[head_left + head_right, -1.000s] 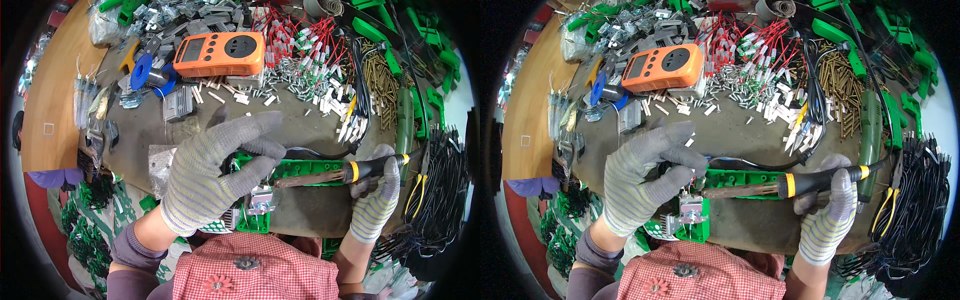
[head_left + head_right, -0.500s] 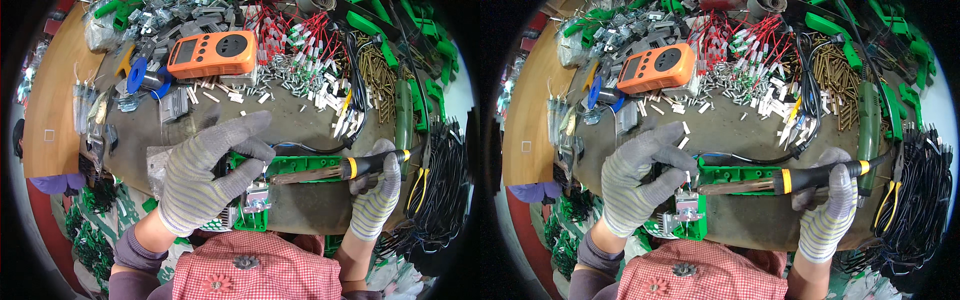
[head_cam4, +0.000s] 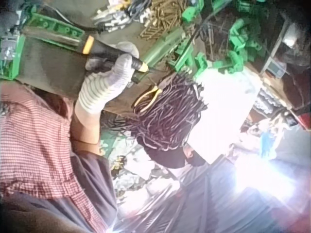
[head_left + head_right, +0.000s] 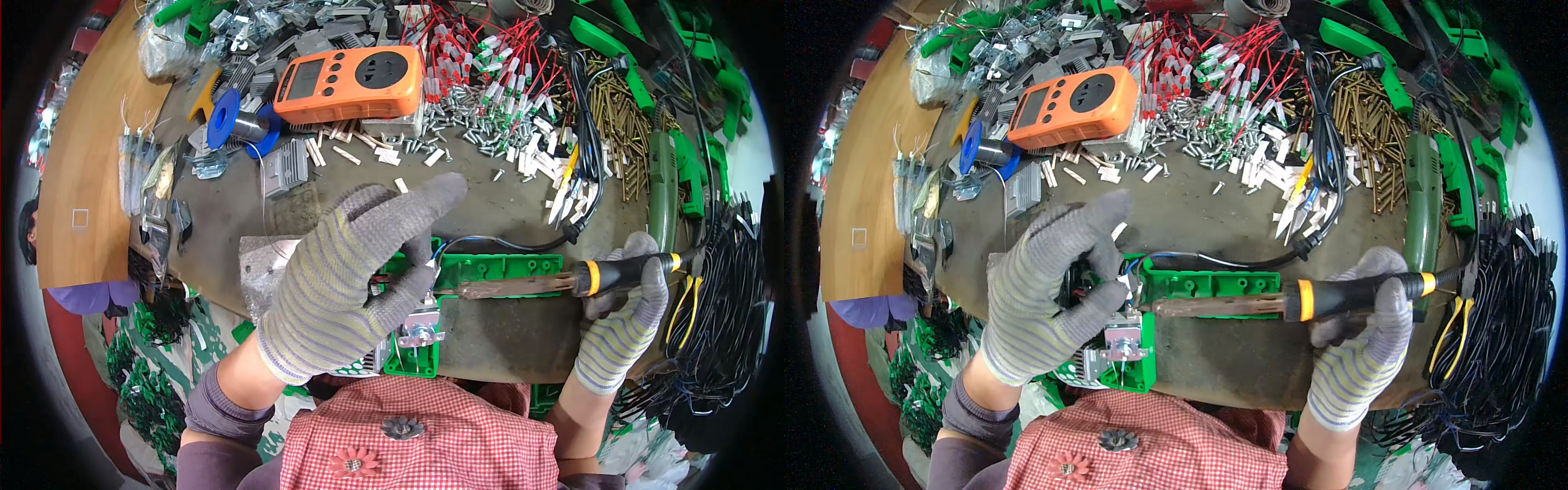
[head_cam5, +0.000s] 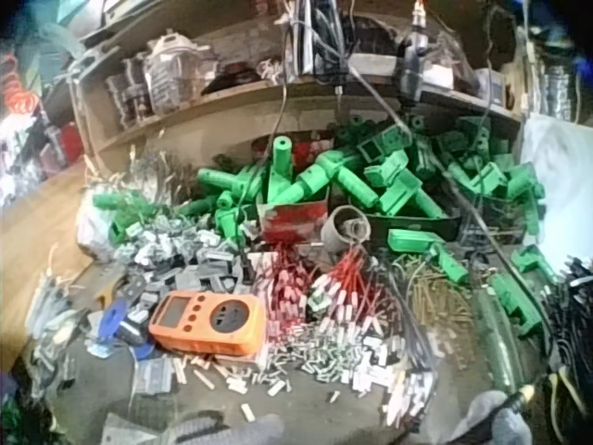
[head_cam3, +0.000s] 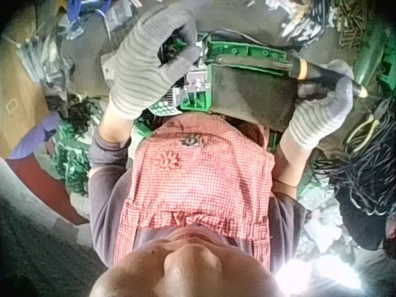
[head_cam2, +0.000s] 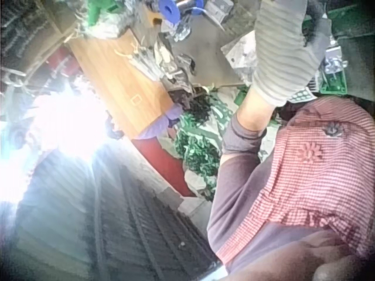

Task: The person solders wires inside a green plastic casing using a soldering iron and fits components into place. Afterward, the person unwraps an ice cream bar and reaches for parts on the workbench.

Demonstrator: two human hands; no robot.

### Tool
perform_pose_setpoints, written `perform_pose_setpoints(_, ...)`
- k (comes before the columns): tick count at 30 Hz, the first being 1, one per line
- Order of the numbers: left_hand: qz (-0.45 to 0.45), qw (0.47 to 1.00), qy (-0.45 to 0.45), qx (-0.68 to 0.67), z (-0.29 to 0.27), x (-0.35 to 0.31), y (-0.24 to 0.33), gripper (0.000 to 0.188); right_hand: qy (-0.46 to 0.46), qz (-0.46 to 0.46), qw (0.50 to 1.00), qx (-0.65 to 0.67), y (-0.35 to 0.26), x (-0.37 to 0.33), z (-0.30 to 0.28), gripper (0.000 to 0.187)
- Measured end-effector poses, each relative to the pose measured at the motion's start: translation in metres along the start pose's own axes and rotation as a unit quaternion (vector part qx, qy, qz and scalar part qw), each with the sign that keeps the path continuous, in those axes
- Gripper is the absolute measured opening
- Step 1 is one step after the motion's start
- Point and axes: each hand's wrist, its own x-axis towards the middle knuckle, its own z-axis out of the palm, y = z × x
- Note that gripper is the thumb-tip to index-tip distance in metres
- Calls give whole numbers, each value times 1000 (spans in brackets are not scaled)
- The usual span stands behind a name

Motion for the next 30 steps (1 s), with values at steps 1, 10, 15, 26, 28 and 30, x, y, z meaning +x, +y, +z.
perform_pose_setpoints(1, -2, 1000, -5, -3, -1, 1, -1, 67, -1, 1, 1000, -2, 0, -1, 2, 40)
perform_pose_setpoints(10, 47, 993, -43, 99, -4, 7, 1, 61, -68, -13, 998, 11, 9, 4, -2, 40)
perform_pose_setpoints(15, 29, 993, -48, 103, -5, 5, 2, 60, -14, 16, 1000, 10, 2, -4, 10, 38)
perform_pose_setpoints(26, 67, 988, -65, 125, -6, 9, -2, 59, 24, -6, 1000, 16, 4, -1, 11, 40)
perform_pose_setpoints(28, 66, 988, -55, 130, -5, 5, -3, 59, -61, 16, 994, 90, 4, 2, -17, 49)
perform_pose_setpoints(30, 78, 987, -37, 132, -1, 6, -1, 59, -44, -3, 993, 108, 8, 3, -23, 48)
